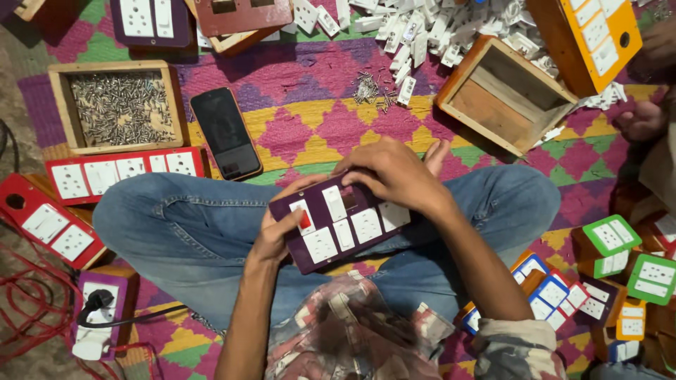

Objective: The person sits on the floor and assembles a purple electrical switchboard by inserting white switches and sockets into pre-cut slots. They pick up screws from a nearby pile and secure the components, then flip the board to check alignment and continue fastening.

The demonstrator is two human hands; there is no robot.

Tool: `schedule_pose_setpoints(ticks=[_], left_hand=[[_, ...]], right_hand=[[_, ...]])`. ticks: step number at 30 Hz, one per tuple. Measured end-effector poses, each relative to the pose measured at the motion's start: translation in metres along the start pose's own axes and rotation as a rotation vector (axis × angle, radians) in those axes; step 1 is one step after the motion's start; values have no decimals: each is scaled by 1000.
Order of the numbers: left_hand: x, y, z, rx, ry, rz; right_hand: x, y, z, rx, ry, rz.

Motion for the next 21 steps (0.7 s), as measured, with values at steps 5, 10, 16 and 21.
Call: schedule_pose_setpoints(ticks=[5, 10, 16, 21], left_hand=[[-28, 1, 12, -39, -165, -365], [-36, 1, 17, -60, -151, -427], [-36, -4, 12, -44, -127, -400], [-38, -5, 12, -62, -122, -412]], right_hand=[[-31, 1, -69, 244, 328, -258], [-66, 10, -186, 735, 387, -212], [-40, -1, -207, 676, 499, -378], [-29, -2, -229, 751, 464, -403]])
Point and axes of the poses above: each hand's wrist, its own y-axis away from the middle knuckle, its own x-axis out of the palm, z = x × y, the point moved 8 cm from there along -y, towards the middle knuckle, and after that the axes turned 1 degree about -x, right-handed, at the moved point
